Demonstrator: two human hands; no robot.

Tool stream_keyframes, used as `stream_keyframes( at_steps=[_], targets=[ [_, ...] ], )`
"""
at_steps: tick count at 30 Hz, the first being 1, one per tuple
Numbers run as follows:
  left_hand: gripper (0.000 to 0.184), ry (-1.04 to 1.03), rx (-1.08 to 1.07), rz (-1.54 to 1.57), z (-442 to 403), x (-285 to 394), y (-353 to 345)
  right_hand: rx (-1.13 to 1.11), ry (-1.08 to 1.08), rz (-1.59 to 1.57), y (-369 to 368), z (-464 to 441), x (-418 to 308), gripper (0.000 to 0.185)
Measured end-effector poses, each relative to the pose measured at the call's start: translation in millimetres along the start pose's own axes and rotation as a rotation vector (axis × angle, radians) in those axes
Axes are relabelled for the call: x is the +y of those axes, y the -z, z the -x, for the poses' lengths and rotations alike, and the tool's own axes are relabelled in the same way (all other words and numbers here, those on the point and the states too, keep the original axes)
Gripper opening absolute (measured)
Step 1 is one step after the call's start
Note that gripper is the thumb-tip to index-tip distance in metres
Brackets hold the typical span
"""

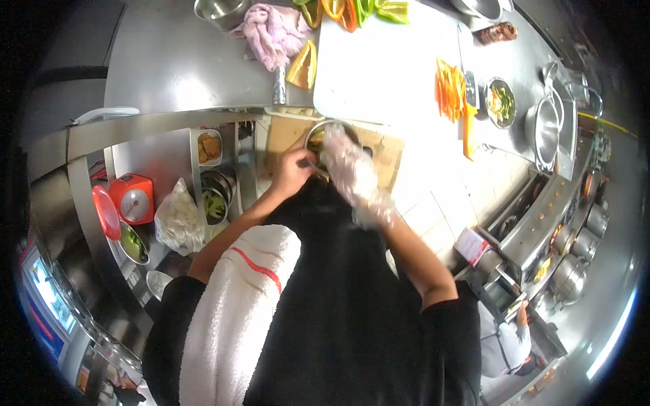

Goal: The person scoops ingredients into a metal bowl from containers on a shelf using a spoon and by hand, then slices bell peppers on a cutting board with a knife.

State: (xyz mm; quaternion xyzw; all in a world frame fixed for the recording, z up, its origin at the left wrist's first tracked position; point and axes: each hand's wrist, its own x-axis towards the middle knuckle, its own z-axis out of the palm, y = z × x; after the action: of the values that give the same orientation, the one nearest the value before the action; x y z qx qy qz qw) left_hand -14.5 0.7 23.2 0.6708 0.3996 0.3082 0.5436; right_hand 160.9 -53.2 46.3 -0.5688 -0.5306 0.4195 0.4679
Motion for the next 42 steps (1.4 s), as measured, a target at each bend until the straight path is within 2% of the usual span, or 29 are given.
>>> stream_keyframes(
  at_steps=[1,2,4,6,8,10,11,12,14,16,17,19,21,22,24,25,27,28,30,31,33,34,36,37,39,40,42],
  targets=[
    [0.025,-0.024,0.041,-0.004,5,8,10,-0.011,0.287,0.402,-4,-6,-34,0.04],
    [0.025,-0.046,0.081,-0.005,11,18,20,-0.006,0.283,0.49,2,-10,-60,0.034],
    [0.023,0.001,0.121,-0.081,24,33,54,0.341,-0.302,-0.012,0,-16,-86,0.026],
    [0.023,-0.038,0.28,-0.141,25,54,85,0.431,0.014,0.401,31,-20,-80,0.022],
    [0.022,-0.055,0.462,-0.229,16,46,112,0.522,0.109,0.233,68,-24,-73,0.026],
    [0.02,-0.024,0.639,-0.195,-3,20,134,0.605,0.096,0.379,106,-30,-65,0.026],
    [0.02,0.011,0.753,-0.033,-23,32,135,0.593,0.119,0.524,130,-29,-57,0.026],
    [0.02,-0.005,0.754,-0.035,-39,29,139,0.576,0.141,0.666,153,-27,-49,0.026],
    [0.019,-0.009,0.85,-0.279,-61,12,148,0.64,0.08,0.745,180,-26,-45,0.027],
    [0.035,-0.073,0.992,-0.194,-71,7,136,0.585,0.113,0.935,208,-22,-40,0.033],
    [0.037,-0.078,0.984,-0.198,-68,17,127,0.575,0.131,0.92,214,-21,-38,0.033],
    [0.039,-0.089,0.982,-0.205,-54,30,107,0.556,-0.128,1.093,227,-18,-35,0.042],
    [0.03,-0.003,0.87,-0.018,-43,31,85,0.521,-0.189,1.115,235,-21,-25,0.044],
    [0.03,-0.008,0.868,-0.023,-44,29,77,0.486,-0.254,1.142,237,-21,-20,0.047],
    [0.02,0.053,0.62,0.104,-47,25,63,0.455,-0.082,1.035,243,-24,-4,0.052],
    [0.013,0.065,0.64,0.054,-60,52,51,0.425,-0.179,0.985,245,-28,-4,0.053],
    [0.013,0.055,0.594,0.059,-82,77,38,0.345,-0.353,0.97,249,-34,-6,0.058],
    [0.012,0.037,0.551,0.065,-94,83,32,0.334,-0.289,0.984,253,-34,3,0.061],
    [0.015,0.039,0.52,-0.03,-113,94,26,0.269,-0.425,0.951,260,-46,-13,0.06],
    [0.016,0.014,0.452,-0.14,-122,106,22,0.253,-0.421,0.949,270,-46,-11,0.06],
    [0.018,-0.018,0.349,-0.29,-139,122,14,0.372,-0.297,0.708,291,-40,-2,0.062],
    [0.018,0.001,0.342,-0.294,-145,126,9,0.423,-0.19,0.375,307,-29,35,0.057],
    [0.024,-0.122,0.263,-0.372,-165,133,-3,0.382,-0.506,0.451,301,-32,-49,0.055],
    [0.024,-0.129,0.256,-0.365,-179,135,-12,0.393,-0.508,0.455,300,-21,-49,0.055],
    [0.03,-0.184,0.13,-0.471,-208,134,-33,0.458,-0.348,-0.111,292,9,-46,0.047],
    [0.033,-0.222,0.091,-0.557,-228,129,-43,0.449,-0.555,-0.077,279,8,-68,0.032],
    [0.038,-0.273,0.035,-0.662,-268,112,-59,0.406,-0.679,-0.163,259,11,-52,0.023]
  ],
)
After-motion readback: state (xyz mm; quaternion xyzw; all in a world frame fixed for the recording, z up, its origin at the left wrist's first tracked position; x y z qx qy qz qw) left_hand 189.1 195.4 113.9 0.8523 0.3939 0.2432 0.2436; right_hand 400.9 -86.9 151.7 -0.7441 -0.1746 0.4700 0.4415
